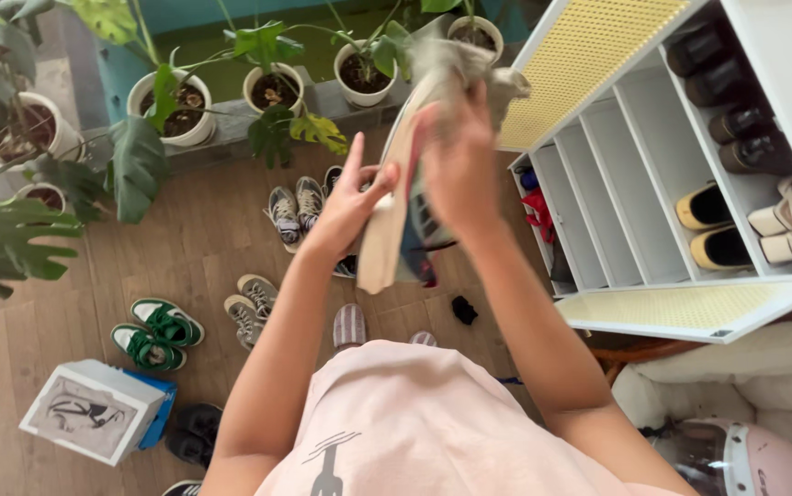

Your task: The person wipes several pairs of sneakers with a cloth, cleaning the uppers, soles, and laces. After wiping each shoe, the person places it into a white shoe cabinet. The process is repeated for multiple pairs of shoes.

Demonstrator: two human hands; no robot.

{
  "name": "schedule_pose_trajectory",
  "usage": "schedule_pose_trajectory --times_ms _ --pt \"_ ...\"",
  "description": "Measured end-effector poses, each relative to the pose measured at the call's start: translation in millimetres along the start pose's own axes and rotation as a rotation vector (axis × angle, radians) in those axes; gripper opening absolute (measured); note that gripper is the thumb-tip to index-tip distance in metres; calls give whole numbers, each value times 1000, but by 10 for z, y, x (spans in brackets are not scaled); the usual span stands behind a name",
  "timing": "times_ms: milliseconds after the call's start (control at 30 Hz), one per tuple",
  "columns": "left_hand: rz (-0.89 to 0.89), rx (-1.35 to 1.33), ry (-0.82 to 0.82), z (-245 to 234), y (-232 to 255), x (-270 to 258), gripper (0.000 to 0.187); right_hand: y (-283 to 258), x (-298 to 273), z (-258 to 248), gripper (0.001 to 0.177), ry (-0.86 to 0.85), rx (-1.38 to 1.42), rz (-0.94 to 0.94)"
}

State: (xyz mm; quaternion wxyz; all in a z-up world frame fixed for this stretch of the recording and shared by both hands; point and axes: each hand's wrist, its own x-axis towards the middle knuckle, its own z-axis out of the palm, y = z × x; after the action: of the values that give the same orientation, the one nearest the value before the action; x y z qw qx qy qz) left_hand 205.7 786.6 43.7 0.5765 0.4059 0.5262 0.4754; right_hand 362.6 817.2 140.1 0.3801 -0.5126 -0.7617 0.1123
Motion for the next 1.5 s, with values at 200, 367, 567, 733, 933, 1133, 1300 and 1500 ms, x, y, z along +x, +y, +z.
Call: schedule_pose_trajectory --times_ms 200,367,567,733,933,1133,1300,1500 --pt "23 -415 12 -96 34 -189 97 -201 -172 140 66 -153 -108 -370" --pt "-23 -484 -15 -253 -56 -303 90 -340 -185 171 68 -250 -158 -459" --pt "-110 -617 17 -488 -69 -279 79 -456 -211 68 62 -325 -77 -635" --pt "-12 -764 -24 -511 215 -408 74 -577 -280 -106 53 -350 -124 -742" --pt "-71 -656 -11 -393 396 -446 70 -635 -178 -237 31 -482 -11 -801" --pt "-50 -706 -197 -455 199 -353 75 -282 -209 -240 22 -779 221 -709" --pt "17 -604 -166 -490 204 -290 83 241 -37 -323 22 -590 1472 234" --pt "-61 -556 -72 -497 296 -389 105 511 334 -703 45 -77 1525 172"
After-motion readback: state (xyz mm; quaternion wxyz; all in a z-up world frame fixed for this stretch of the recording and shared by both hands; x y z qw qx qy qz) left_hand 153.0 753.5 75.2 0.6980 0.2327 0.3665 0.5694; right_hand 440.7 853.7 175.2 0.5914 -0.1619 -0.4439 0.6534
